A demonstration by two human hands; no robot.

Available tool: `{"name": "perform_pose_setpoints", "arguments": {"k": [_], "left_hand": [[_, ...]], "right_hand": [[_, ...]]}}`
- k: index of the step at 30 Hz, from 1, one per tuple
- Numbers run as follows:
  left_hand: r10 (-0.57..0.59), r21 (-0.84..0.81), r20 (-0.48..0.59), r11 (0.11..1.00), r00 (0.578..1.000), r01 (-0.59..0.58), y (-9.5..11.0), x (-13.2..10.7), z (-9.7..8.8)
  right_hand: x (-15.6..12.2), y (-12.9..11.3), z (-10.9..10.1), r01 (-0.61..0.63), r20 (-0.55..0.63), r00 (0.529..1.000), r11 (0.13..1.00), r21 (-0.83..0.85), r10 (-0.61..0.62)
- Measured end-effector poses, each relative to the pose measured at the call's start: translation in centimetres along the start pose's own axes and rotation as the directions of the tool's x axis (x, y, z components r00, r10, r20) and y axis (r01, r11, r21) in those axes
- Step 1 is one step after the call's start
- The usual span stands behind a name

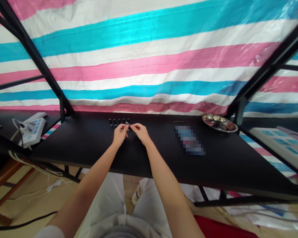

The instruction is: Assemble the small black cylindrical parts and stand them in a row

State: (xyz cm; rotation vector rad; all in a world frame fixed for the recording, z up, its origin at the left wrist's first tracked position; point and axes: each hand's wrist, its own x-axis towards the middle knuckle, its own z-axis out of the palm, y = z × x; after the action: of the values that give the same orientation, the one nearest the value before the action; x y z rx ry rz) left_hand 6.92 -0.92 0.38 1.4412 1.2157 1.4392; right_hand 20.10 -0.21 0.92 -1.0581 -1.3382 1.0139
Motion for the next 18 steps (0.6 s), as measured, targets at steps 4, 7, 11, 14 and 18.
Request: {"name": "perform_pose_setpoints", "arguments": {"k": [4,7,11,14,18], "left_hand": [[0.005,-0.004,0.003,1.000,1.000,-0.005,0.0,0.0,0.0],[0.003,0.006,-0.007,1.000,1.000,-0.003,0.0,0.0,0.0],[0.014,0.027,0.007,1.000,1.000,-0.014,-0.1,0.0,-0.1],[0.026,0.055,0.024,0.998,0.999,-0.027,-0.1,0.0,-0.1],[0.049,0.097,0.054,0.994,0.997,-0.054,0.0,-0.1,-0.1]], "right_hand": [[-0.1,0.2,0.0,0.026,0.059,0.998,0.998,-0.051,-0.023],[0.0,0.6,0.0,0.058,0.106,0.993,0.996,-0.070,-0.050],[0.2,1.3,0.0,0.073,0.161,0.985,0.997,-0.036,-0.067],[0.4,1.8,-0.1,0.095,0.183,0.979,0.995,-0.038,-0.087],[0.3,1.8,-0.1,0.121,0.194,0.976,0.988,-0.098,-0.101]]}}
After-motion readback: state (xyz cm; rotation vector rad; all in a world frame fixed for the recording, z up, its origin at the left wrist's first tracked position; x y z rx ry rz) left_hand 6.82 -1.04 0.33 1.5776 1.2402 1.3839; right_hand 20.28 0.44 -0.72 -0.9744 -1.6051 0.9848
